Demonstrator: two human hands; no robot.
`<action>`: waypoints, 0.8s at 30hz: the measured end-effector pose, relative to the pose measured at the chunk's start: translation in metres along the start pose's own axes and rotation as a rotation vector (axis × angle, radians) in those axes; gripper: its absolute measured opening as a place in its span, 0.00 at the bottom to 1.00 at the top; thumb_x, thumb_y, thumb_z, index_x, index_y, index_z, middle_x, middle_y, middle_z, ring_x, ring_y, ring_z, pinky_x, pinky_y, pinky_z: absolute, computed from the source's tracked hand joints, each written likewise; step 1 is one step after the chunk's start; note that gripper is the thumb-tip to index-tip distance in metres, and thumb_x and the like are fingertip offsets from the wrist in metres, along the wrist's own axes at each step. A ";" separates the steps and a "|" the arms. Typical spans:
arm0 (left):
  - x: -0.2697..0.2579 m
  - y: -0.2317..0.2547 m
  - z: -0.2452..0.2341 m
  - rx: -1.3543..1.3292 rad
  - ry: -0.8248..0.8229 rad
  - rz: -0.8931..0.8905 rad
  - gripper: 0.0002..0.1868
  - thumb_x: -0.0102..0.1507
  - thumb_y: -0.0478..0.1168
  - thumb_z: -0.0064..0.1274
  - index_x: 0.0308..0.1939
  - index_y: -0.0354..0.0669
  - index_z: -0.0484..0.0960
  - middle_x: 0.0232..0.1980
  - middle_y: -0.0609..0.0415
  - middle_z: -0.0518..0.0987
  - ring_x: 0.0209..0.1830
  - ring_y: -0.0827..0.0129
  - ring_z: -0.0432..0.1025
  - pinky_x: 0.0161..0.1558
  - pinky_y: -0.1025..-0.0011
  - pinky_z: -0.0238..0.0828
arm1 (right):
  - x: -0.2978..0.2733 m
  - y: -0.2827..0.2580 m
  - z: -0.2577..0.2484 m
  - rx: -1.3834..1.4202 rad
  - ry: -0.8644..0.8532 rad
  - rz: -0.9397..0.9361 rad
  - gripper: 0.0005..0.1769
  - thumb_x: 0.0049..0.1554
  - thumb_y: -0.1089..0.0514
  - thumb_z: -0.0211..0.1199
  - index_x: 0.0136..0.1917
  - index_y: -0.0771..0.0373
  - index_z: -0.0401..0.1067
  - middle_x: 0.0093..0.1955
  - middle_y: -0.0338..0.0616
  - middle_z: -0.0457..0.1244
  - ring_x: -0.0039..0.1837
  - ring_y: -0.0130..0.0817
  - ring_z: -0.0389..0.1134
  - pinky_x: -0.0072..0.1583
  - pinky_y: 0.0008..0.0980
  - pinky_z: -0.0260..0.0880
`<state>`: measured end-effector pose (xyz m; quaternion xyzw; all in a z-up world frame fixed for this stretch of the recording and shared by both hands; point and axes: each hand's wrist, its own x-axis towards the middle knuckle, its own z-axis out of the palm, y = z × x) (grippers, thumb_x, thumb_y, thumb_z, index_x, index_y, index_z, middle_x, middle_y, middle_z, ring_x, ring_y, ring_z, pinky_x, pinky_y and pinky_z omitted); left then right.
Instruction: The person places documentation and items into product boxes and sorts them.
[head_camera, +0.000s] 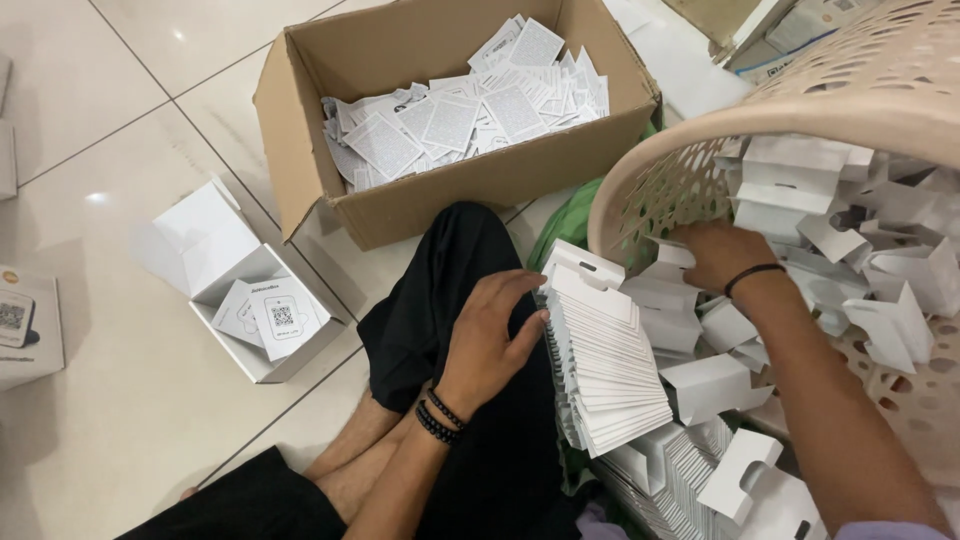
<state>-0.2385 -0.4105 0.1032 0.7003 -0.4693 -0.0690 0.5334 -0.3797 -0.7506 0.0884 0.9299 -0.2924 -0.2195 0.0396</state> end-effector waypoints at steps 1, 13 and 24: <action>0.000 0.001 0.000 0.000 -0.005 0.001 0.19 0.63 0.38 0.58 0.58 0.41 0.79 0.60 0.46 0.79 0.63 0.50 0.71 0.65 0.59 0.67 | 0.001 0.001 0.007 0.004 -0.002 0.003 0.34 0.49 0.53 0.71 0.69 0.44 0.70 0.63 0.47 0.68 0.63 0.46 0.70 0.61 0.47 0.73; -0.015 -0.011 -0.076 0.133 0.120 -0.045 0.19 0.64 0.37 0.57 0.59 0.40 0.78 0.62 0.47 0.78 0.65 0.50 0.71 0.65 0.60 0.67 | -0.144 -0.096 -0.178 -0.209 0.761 -0.257 0.21 0.53 0.58 0.66 0.60 0.57 0.75 0.51 0.42 0.70 0.53 0.39 0.73 0.54 0.40 0.73; -0.162 -0.080 -0.206 0.716 -0.109 -0.689 0.09 0.63 0.42 0.51 0.41 0.46 0.86 0.51 0.57 0.82 0.55 0.58 0.73 0.55 0.59 0.71 | -0.028 -0.402 -0.153 0.396 1.009 -1.279 0.29 0.59 0.67 0.60 0.74 0.62 0.67 0.59 0.45 0.67 0.61 0.42 0.68 0.62 0.41 0.68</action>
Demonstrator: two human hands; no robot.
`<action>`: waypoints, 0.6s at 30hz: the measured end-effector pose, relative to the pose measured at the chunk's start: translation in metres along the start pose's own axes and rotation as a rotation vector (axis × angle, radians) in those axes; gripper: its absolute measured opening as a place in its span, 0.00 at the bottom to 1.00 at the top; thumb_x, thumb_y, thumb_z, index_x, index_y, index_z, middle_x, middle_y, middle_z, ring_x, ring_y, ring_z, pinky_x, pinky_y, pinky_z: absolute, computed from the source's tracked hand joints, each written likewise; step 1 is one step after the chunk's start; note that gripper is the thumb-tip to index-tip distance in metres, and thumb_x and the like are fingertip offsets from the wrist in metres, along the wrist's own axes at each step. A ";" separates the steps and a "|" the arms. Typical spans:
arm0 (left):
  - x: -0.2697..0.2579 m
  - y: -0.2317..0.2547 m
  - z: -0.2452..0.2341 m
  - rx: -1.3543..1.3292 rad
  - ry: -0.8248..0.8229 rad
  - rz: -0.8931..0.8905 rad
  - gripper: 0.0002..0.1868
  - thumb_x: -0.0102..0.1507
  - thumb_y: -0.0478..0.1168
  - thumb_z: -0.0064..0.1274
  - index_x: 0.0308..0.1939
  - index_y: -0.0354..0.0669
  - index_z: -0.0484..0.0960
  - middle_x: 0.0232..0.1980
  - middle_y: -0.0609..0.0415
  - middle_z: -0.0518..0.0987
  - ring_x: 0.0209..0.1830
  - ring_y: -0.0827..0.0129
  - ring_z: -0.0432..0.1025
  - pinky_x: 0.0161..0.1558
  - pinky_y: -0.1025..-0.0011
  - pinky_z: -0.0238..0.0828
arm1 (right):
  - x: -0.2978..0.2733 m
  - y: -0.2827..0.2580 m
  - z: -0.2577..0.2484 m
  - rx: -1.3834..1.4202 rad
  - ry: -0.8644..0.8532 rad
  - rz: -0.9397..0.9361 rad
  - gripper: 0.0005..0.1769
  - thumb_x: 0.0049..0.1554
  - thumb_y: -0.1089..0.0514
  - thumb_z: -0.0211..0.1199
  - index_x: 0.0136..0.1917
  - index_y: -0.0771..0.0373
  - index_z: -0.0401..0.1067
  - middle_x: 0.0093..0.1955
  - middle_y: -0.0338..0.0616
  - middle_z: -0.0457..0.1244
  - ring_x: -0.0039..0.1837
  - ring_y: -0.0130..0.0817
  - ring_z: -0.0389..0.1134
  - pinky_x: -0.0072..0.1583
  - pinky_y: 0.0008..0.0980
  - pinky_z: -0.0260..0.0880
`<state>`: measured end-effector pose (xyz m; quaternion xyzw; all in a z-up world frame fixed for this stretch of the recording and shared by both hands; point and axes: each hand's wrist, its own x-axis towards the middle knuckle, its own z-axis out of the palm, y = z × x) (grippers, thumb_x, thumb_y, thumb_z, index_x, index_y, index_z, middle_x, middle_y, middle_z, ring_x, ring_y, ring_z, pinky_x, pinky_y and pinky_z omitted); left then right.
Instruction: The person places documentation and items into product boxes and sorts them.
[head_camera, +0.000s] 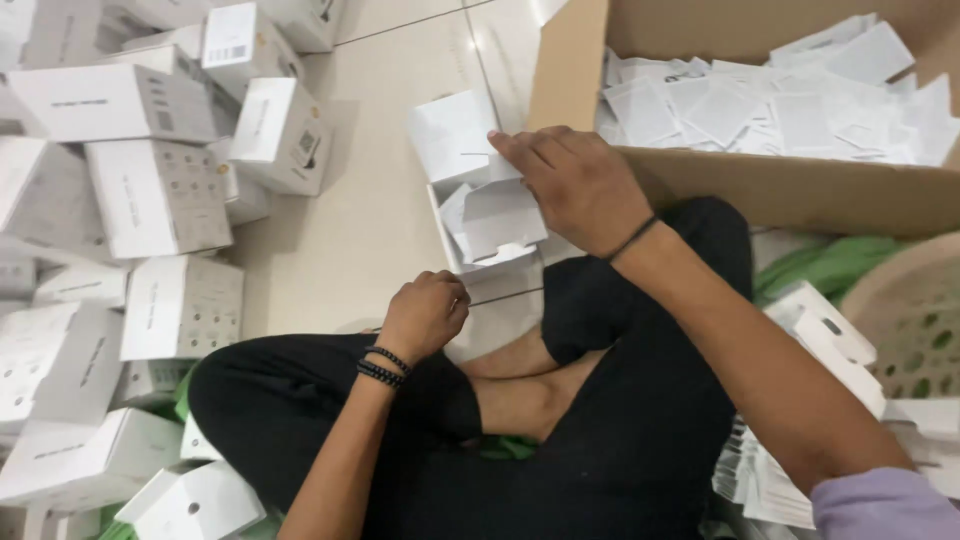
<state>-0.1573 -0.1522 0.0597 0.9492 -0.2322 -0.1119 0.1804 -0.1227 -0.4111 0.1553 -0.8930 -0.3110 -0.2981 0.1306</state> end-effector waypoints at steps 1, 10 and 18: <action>-0.004 -0.010 0.000 0.005 0.014 -0.024 0.09 0.63 0.42 0.51 0.41 0.46 0.86 0.51 0.57 0.82 0.55 0.58 0.73 0.55 0.59 0.71 | 0.009 0.002 0.027 0.017 0.008 -0.021 0.29 0.59 0.67 0.60 0.74 0.62 0.67 0.59 0.45 0.67 0.61 0.42 0.68 0.62 0.41 0.68; 0.061 -0.029 0.046 0.275 0.361 0.114 0.25 0.66 0.51 0.48 0.56 0.31 0.80 0.64 0.42 0.76 0.72 0.52 0.63 0.72 0.53 0.53 | 0.009 0.003 0.096 -0.068 -0.011 0.103 0.28 0.60 0.70 0.57 0.72 0.57 0.68 0.64 0.45 0.66 0.67 0.43 0.66 0.70 0.46 0.63; 0.106 -0.012 0.042 0.357 -0.226 -0.047 0.29 0.72 0.54 0.32 0.43 0.41 0.87 0.40 0.44 0.84 0.52 0.53 0.76 0.80 0.44 0.17 | -0.079 0.017 0.093 0.401 0.194 0.597 0.26 0.64 0.63 0.61 0.75 0.62 0.64 0.67 0.56 0.65 0.67 0.56 0.66 0.68 0.47 0.65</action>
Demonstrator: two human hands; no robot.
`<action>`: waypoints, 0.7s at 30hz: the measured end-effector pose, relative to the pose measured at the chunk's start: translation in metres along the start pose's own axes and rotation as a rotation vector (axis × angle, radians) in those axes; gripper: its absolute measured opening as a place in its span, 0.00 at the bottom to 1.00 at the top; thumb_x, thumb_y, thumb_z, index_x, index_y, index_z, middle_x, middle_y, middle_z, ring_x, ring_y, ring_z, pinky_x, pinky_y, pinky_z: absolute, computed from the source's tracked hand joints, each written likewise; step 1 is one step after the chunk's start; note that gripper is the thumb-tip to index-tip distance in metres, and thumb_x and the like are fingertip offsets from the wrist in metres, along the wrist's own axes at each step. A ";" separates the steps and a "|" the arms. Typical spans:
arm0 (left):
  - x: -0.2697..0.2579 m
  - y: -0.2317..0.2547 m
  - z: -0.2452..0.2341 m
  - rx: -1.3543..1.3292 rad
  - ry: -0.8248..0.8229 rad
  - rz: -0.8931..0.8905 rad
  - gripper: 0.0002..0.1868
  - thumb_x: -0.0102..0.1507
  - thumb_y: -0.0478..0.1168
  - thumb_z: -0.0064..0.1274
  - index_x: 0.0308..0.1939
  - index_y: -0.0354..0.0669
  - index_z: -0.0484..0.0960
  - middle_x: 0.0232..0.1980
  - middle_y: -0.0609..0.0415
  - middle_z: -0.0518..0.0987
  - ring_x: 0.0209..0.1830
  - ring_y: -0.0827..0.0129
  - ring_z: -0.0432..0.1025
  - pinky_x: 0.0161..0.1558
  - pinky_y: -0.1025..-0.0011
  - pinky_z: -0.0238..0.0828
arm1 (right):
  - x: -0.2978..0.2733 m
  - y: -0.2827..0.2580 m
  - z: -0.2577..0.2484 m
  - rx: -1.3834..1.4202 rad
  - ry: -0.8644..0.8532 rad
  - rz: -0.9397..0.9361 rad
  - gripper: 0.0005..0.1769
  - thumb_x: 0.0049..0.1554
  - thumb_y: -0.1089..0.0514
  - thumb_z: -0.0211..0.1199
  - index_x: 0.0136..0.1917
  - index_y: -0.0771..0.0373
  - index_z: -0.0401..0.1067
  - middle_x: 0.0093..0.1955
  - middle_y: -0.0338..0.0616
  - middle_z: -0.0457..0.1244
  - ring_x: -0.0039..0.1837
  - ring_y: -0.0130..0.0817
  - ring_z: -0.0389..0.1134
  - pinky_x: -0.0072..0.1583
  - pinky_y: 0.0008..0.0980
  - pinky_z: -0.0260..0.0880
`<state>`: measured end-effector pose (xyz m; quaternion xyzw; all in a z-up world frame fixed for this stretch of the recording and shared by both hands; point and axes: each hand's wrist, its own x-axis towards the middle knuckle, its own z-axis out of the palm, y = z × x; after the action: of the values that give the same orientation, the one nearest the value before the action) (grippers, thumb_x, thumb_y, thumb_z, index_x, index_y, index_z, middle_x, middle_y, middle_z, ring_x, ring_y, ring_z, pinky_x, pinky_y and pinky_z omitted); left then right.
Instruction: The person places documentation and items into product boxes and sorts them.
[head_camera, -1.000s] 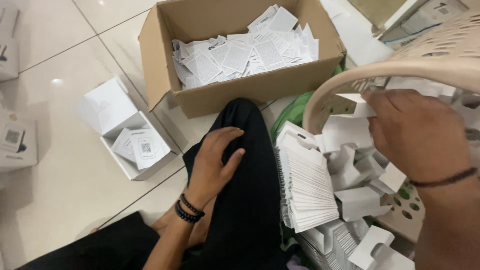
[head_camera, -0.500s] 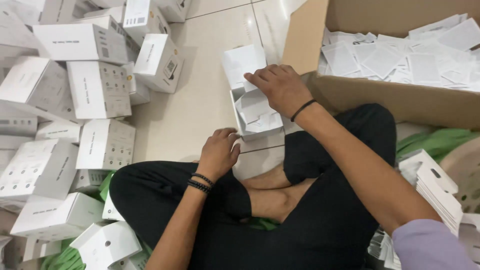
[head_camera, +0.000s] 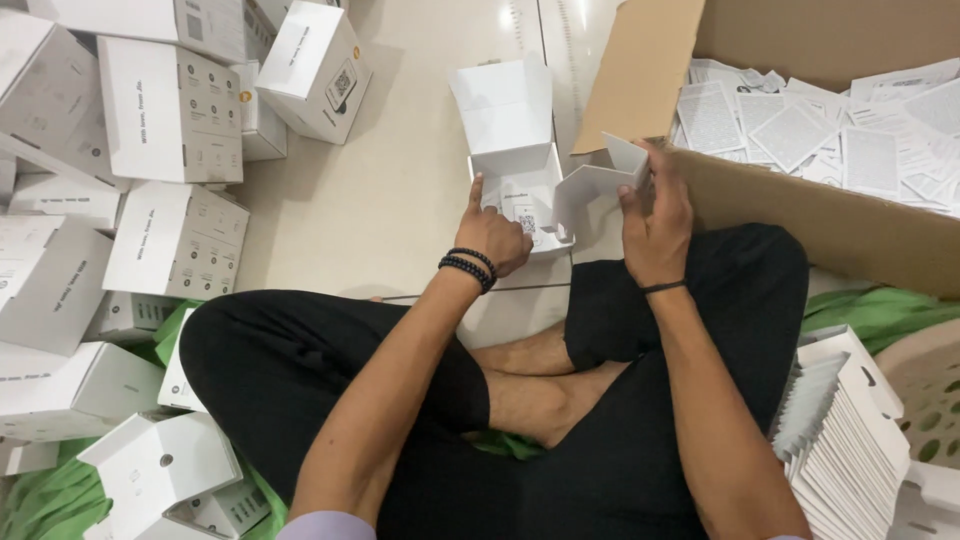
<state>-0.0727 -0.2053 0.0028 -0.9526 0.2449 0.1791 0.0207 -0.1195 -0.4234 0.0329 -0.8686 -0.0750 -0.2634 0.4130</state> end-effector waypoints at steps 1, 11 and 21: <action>-0.004 0.001 -0.001 -0.004 -0.005 -0.002 0.29 0.72 0.54 0.32 0.43 0.41 0.87 0.40 0.44 0.84 0.52 0.53 0.76 0.80 0.44 0.17 | -0.001 0.004 -0.001 0.001 -0.006 0.003 0.26 0.64 0.63 0.61 0.75 0.62 0.64 0.67 0.56 0.65 0.67 0.56 0.66 0.68 0.47 0.65; -0.040 -0.033 0.009 -0.413 0.801 -0.086 0.11 0.60 0.34 0.48 0.42 0.41 0.86 0.54 0.49 0.80 0.58 0.54 0.74 0.65 0.56 0.62 | 0.035 -0.039 0.022 -0.159 -0.125 -0.296 0.31 0.58 0.69 0.59 0.74 0.58 0.66 0.64 0.52 0.65 0.66 0.52 0.65 0.68 0.48 0.65; -0.066 -0.050 -0.011 -1.244 0.840 -0.352 0.14 0.66 0.37 0.48 0.53 0.41 0.81 0.58 0.51 0.78 0.54 0.65 0.74 0.52 0.68 0.73 | 0.043 -0.005 0.117 -0.550 -0.416 -0.456 0.28 0.55 0.70 0.57 0.66 0.48 0.74 0.53 0.40 0.67 0.59 0.43 0.67 0.61 0.47 0.64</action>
<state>-0.0994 -0.1326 0.0339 -0.8020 -0.0686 -0.0986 -0.5851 -0.0388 -0.3350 -0.0020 -0.9424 -0.2740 -0.1773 0.0726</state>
